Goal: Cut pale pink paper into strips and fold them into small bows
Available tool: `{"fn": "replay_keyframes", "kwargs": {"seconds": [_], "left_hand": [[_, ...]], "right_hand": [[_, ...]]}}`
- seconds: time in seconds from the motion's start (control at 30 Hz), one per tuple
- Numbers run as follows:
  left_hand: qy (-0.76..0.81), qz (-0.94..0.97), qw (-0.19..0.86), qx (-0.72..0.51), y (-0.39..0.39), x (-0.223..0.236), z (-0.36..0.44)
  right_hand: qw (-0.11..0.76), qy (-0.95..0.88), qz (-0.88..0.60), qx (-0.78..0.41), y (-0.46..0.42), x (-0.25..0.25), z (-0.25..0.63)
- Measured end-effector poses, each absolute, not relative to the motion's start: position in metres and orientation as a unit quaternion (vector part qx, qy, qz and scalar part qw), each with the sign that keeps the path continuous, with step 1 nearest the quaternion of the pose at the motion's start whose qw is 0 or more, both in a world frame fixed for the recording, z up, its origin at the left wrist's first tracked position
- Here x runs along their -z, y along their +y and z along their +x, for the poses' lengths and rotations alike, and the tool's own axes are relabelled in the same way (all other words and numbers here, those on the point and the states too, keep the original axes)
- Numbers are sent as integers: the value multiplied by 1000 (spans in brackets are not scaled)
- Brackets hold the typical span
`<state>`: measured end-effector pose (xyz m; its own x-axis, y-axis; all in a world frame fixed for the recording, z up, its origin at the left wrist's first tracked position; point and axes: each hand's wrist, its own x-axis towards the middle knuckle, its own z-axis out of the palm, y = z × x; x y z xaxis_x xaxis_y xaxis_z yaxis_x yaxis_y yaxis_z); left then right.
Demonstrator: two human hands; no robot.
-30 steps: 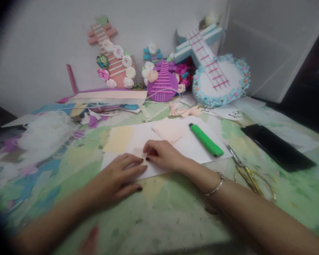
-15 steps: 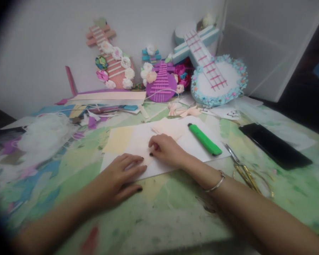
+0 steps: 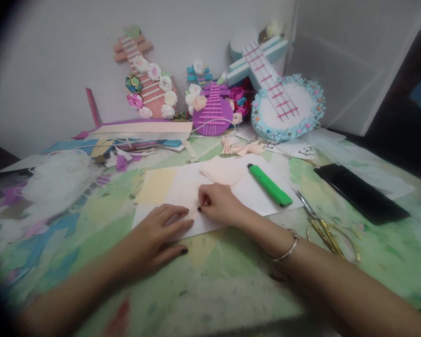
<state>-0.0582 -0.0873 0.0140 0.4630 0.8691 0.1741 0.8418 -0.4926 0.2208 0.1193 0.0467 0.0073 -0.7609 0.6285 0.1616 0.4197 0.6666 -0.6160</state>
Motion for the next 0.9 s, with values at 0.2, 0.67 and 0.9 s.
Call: {"fn": "replay_keyframes", "kwargs": {"seconds": [0.2, 0.67, 0.9], "left_hand": [[502, 853, 58, -129, -87, -16, -58], [501, 853, 60, -133, -87, -16, -58], [504, 848, 69, -152, -88, -16, -56]], "right_hand": [[200, -886, -318, -272, 57, -9, 126], [161, -875, -336, -310, 50, -10, 123], [201, -877, -328, -287, 54, -10, 128]]}}
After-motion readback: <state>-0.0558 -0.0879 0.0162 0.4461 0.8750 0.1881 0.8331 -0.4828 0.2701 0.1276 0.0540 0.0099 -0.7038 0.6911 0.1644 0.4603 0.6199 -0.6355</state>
